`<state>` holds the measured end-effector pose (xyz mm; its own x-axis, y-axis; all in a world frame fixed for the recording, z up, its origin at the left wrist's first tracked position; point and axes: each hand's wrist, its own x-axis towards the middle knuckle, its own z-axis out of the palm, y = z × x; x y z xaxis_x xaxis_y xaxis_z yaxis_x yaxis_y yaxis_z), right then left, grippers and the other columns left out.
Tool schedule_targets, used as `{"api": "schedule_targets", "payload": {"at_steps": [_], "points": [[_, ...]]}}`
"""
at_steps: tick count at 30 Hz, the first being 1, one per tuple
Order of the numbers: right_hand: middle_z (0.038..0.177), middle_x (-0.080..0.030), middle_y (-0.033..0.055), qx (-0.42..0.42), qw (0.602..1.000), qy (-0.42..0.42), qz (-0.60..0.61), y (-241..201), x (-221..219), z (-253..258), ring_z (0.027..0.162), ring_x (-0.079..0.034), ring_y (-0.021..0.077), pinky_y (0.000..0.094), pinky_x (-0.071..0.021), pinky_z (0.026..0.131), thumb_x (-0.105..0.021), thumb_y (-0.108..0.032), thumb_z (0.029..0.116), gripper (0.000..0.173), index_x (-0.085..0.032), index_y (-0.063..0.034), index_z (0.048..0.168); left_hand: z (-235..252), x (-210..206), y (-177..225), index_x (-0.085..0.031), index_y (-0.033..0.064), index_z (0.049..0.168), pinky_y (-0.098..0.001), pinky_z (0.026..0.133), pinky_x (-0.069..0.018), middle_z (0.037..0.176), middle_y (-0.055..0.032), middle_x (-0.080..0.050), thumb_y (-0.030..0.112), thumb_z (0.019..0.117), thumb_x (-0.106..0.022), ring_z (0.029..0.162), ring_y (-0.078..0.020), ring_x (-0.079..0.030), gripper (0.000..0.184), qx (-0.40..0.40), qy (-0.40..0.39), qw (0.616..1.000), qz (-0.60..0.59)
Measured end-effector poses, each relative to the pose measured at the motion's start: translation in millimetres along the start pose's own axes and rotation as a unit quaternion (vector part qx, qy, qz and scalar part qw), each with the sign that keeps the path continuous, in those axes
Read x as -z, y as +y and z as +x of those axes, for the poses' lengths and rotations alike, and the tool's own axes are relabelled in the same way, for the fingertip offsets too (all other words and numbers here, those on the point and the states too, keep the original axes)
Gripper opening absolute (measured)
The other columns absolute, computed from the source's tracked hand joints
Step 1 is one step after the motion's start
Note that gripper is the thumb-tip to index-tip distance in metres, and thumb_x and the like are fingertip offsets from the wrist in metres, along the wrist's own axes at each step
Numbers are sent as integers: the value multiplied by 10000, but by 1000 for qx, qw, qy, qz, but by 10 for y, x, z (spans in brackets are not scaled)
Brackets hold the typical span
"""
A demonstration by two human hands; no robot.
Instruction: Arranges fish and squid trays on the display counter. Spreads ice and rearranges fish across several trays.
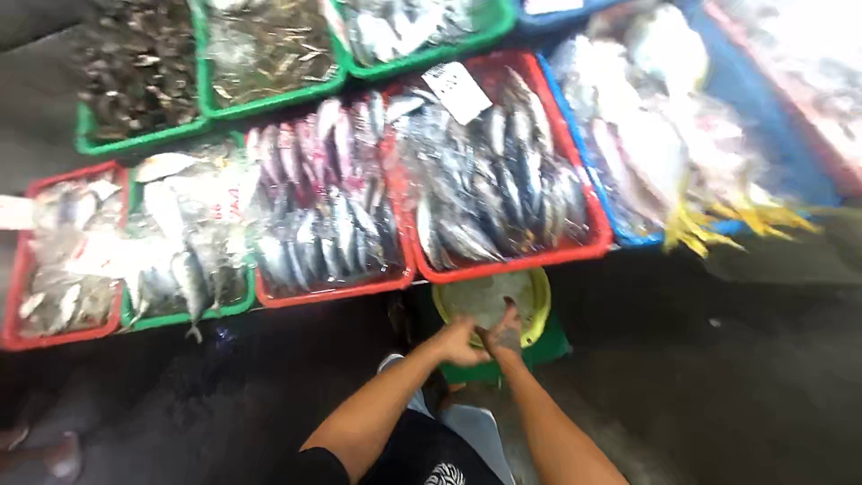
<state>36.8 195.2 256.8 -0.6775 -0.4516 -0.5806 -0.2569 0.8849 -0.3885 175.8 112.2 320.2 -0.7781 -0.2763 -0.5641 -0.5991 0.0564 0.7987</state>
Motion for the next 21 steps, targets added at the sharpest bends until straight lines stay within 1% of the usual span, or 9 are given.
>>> {"api": "schedule_targets", "payload": {"at_steps": [3,6,8,10,12,14,17,19,21], "points": [[1506,-376,378,-2,999,37,-36,25,63,-8,1305,-500,558,653,-519,985,-915,-191,722,1140,-219,-108,1621,-840,557,558,-541,6,1427,-445,947,-585,1355,-197,-607,186,916,-771,1094,-289,-682,589,-204,-91,971,-86],[1424,-483,369,81,989,127,2,-199,313,-175,1219,-588,499,602,-521,1002,-832,-216,841,939,-289,60,1556,-1524,1586,957,-643,4,1318,-364,986,-562,1245,-125,-675,226,947,-697,1083,-183,-670,436,-347,39,936,-48],[1249,-591,350,156,973,162,40,-563,555,-394,1016,-678,444,572,-579,893,-792,-204,880,773,-388,113,1459,-1815,2431,957,-662,29,1290,-394,1041,-537,1240,-106,-688,199,981,-651,1170,-191,-649,353,-278,246,925,87],[1043,-678,275,192,963,185,46,-1061,750,-649,871,-698,393,576,-578,795,-746,-212,902,561,-527,107,1309,-1917,3206,751,-634,64,1342,-485,1043,-527,1318,-156,-642,258,975,-691,1245,-291,-612,419,-80,402,886,215],[930,-705,251,133,971,189,66,-1538,820,-840,818,-698,395,631,-544,796,-753,-220,896,450,-612,102,1176,-1944,3867,480,-545,43,1435,-640,971,-510,1392,-303,-533,395,910,-761,1265,-492,-538,668,114,453,850,244],[974,-689,278,62,981,167,72,-1758,799,-888,835,-688,425,664,-528,813,-779,-196,861,497,-589,97,1214,-1928,4290,209,-489,63,1487,-707,915,-503,1399,-354,-495,479,821,-829,1250,-563,-512,855,202,439,847,221],[1170,-653,336,70,994,67,-50,-1844,929,-888,1009,-684,471,683,-517,915,-801,-324,863,683,-550,98,1338,-1864,4369,-30,-472,62,1499,-684,967,-490,1420,-348,-481,490,795,-846,1299,-544,-480,905,193,403,857,256],[1049,-695,310,93,984,4,-155,-2047,1189,-918,967,-691,460,686,-514,893,-775,-392,881,563,-678,87,1160,-1806,4124,21,-503,34,1469,-677,1027,-455,1465,-351,-447,433,827,-837,1335,-541,-453,826,130,422,852,280],[1037,-712,274,138,973,-8,-187,-2521,1417,-989,1001,-690,458,697,-516,903,-725,-442,900,529,-710,39,1121,-1706,3904,152,-517,39,1457,-631,1040,-473,1472,-294,-470,379,863,-814,1336,-481,-481,746,51,425,865,263]]}}
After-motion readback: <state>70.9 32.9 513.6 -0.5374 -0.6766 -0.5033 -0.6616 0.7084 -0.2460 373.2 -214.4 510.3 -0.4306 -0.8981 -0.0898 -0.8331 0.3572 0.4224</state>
